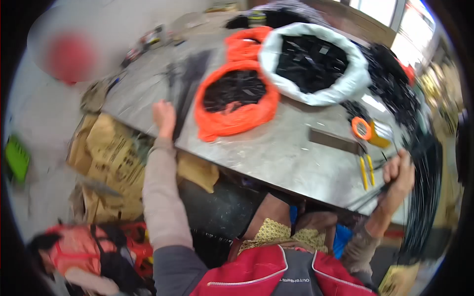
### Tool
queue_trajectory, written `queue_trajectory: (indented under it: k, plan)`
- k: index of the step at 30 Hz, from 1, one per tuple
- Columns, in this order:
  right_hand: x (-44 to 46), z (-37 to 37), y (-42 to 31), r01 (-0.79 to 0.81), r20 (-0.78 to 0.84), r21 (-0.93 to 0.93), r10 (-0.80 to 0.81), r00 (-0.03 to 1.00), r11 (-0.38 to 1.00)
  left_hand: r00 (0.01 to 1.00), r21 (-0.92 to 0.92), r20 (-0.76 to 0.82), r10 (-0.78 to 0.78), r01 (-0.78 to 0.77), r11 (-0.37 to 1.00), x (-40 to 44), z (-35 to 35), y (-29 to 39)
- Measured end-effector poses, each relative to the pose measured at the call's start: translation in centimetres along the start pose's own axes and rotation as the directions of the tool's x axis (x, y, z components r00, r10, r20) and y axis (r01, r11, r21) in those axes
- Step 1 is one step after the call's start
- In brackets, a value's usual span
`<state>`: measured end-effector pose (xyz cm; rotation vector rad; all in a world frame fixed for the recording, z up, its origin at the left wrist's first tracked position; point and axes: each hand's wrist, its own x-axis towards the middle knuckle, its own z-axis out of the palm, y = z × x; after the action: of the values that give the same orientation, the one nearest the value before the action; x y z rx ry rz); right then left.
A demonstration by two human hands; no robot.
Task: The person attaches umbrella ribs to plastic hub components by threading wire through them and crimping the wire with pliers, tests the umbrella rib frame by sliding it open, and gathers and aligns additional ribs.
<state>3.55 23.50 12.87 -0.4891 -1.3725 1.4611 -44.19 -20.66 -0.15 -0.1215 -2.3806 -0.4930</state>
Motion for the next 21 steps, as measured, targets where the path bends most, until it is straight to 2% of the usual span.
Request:
queue_trajectory:
  k: [1, 2, 4, 5, 6, 7, 8, 9, 10, 11, 13, 14, 16, 17, 19, 20, 21]
  plan:
    - [-0.6, 0.6, -0.5, -0.01, -0.069, -0.021, 0.009, 0.998, 1.0, 0.993, -0.085, 0.101, 0.056, -0.048, 0.995, 0.1, -1.5, 2.2]
    - [-0.6, -0.2, -0.6, -0.006, 0.02, -0.011, 0.007, 1.0, 1.0, 0.987, -0.234, -0.075, 0.14, -0.154, 0.96, -0.8, -2.0, 4.6]
    - [-1.2, 0.7, -1.6, -0.016, 0.036, -0.023, 0.017, 0.999, 1.0, 0.97, -0.502, -0.073, 0.23, -0.235, 0.832, -3.0, -6.5, 12.2]
    - [-1.3, 0.8, -1.9, -0.035, 0.083, 0.038, 0.032, 0.996, 0.999, 0.96, -0.661, -0.065, 0.273, -0.247, 0.709, -4.7, -8.8, 15.9]
    - [-1.4, 1.0, -2.0, -0.054, 0.145, 0.105, 0.039, 0.989, 0.993, 0.919, -0.666, -0.044, 0.392, -0.32, 0.674, -6.4, -11.4, 19.3]
    - [-1.5, 1.3, -2.2, -0.066, 0.184, 0.174, 0.034, 0.982, 0.983, 0.882, -0.744, 0.005, 0.471, -0.311, 0.591, -8.4, -13.7, 22.4]
    - [-1.6, 1.8, -2.4, -0.083, 0.237, 0.245, 0.023, 0.971, 0.966, 0.787, -0.784, -0.1, 0.609, -0.44, 0.439, -10.0, -14.2, 24.5]
    - [-1.6, 2.0, -2.3, -0.067, 0.264, 0.241, 0.001, 0.964, 0.968, 0.714, -0.847, -0.047, 0.699, -0.399, 0.351, -12.0, -16.3, 27.1]
    - [-1.7, 2.2, -2.2, -0.053, 0.298, 0.241, -0.022, 0.954, 0.969, 0.658, -0.914, 0.051, 0.751, -0.271, 0.3, -13.9, -18.0, 29.2]
    - [-2.0, 2.5, -2.3, -0.018, 0.311, 0.235, -0.057, 0.949, 0.972, 0.578, -0.947, 0.225, 0.785, -0.062, 0.317, -15.5, -19.8, 31.3]
    - [-2.7, 3.1, -2.0, 0.061, 0.333, 0.234, -0.139, 0.933, 0.97, 0.443, -0.943, 0.31, 0.841, 0.255, 0.213, -18.4, -22.1, 34.8]
    - [-3.2, 3.4, -2.6, 0.068, 0.347, 0.228, -0.146, 0.926, 0.971, 0.323, -0.853, 0.382, 0.866, 0.484, 0.196, -19.4, -23.2, 36.1]
    - [-3.3, 3.3, -2.7, 0.049, 0.37, 0.285, -0.157, 0.916, 0.957, 0.272, -0.687, 0.43, 0.861, 0.718, 0.116, -21.6, -24.5, 38.1]
    - [-3.4, 3.0, -4.0, 0.038, 0.396, 0.169, -0.103, 0.912, 0.985, 0.257, -0.626, 0.449, 0.856, 0.774, 0.096, -21.9, -24.8, 38.2]
    - [-2.8, 2.0, -4.9, 0.264, 0.544, -0.085, -0.177, 0.82, 0.961, 0.2, -0.486, 0.485, 0.851, 0.871, 0.072, -22.4, -25.0, 37.4]
    - [-2.5, 1.2, -5.9, 0.397, 0.632, -0.232, -0.172, 0.756, 0.888, 0.252, -0.499, 0.527, 0.811, 0.865, 0.056, -22.6, -25.3, 37.0]
    - [-2.4, 0.1, -7.4, 0.856, 0.861, -0.423, -0.165, 0.482, 0.297, 0.301, -0.513, 0.565, 0.768, 0.857, 0.042, -22.7, -25.6, 36.5]
